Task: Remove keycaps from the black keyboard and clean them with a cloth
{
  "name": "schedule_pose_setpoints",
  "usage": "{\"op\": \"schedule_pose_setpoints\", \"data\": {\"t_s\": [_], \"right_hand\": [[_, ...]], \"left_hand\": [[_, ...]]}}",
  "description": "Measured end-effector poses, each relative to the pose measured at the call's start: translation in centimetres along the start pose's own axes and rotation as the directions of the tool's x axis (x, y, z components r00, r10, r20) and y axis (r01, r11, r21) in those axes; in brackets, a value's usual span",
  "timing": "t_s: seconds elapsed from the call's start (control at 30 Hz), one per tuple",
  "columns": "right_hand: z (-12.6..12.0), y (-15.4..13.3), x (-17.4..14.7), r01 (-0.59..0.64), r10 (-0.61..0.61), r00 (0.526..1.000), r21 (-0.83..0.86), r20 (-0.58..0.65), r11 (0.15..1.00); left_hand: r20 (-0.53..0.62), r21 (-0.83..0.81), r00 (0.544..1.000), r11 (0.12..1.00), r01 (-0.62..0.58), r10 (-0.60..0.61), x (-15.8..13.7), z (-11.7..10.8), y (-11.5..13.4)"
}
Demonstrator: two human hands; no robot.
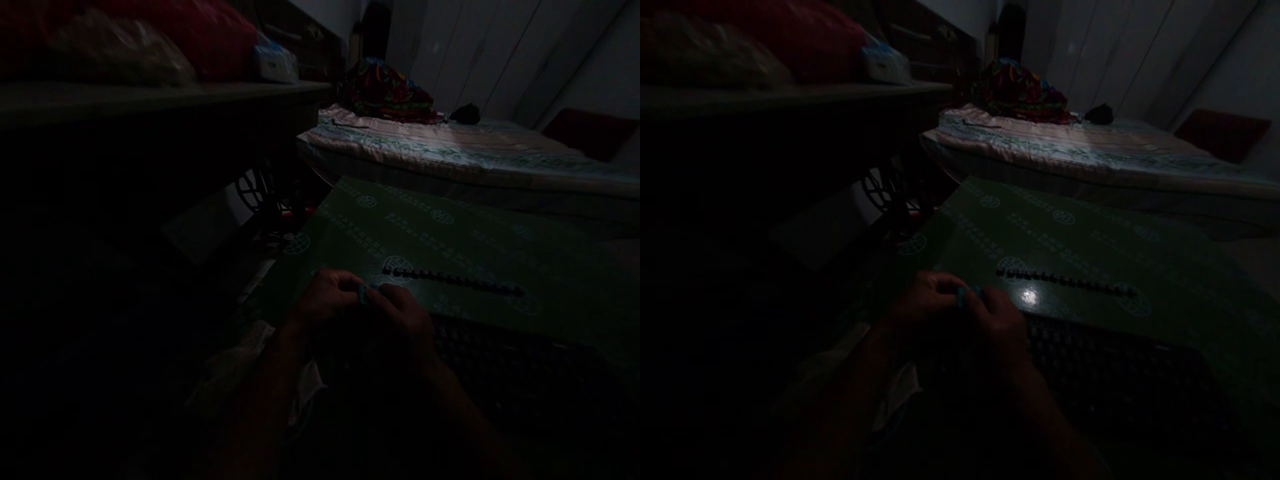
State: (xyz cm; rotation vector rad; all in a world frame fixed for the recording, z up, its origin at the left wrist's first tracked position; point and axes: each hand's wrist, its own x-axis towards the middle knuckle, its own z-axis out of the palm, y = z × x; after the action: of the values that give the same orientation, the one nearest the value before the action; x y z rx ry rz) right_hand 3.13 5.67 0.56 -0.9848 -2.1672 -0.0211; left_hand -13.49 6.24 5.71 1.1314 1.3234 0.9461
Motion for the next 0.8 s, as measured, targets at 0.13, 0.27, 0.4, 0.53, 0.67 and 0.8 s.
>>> {"op": "schedule_pose_setpoints", "data": {"t_s": [0.13, 0.27, 0.4, 0.53, 0.67, 0.8], "right_hand": [[-0.1, 1.9, -0.3, -0.020, 0.020, 1.000, -0.009, -0.003, 1.000], [-1.0, 2.4, 0.0, -0.057, 0.057, 0.998, 0.042, -0.007, 0.997], [-1.3, 1.1, 0.3, -0.096, 0.099, 0.995, 0.101, -0.023, 0.990], [-0.8, 0.7, 0.4, -0.086, 0.080, 0.996, 0.140, 0.050, 0.986], [-1.1, 1.1, 0.9, -0.089, 0.070, 0.992, 0.188, 0.107, 0.978], [-1.7, 0.3, 1.5, -0.159, 0.142, 0.987, 0.319, 0.076, 0.934]], "left_hand": [[0.009, -0.016, 1.000, 1.000, 0.013, -0.013, -0.2, 0.1, 0.3], [0.017, -0.021, 1.000, 1.000, -0.005, 0.005, -0.1, 0.2, 0.2], [0.036, -0.029, 0.999, 0.999, -0.033, 0.034, 0.2, 0.3, -0.1], [0.003, -0.021, 0.995, 0.995, -0.098, 0.098, 0.3, 0.5, -0.2], [-0.005, -0.028, 0.994, 0.993, -0.112, 0.112, 0.3, 0.8, -0.2], [-0.057, -0.082, 0.994, 0.992, -0.096, 0.092, 0.3, 0.9, -0.1]]}}
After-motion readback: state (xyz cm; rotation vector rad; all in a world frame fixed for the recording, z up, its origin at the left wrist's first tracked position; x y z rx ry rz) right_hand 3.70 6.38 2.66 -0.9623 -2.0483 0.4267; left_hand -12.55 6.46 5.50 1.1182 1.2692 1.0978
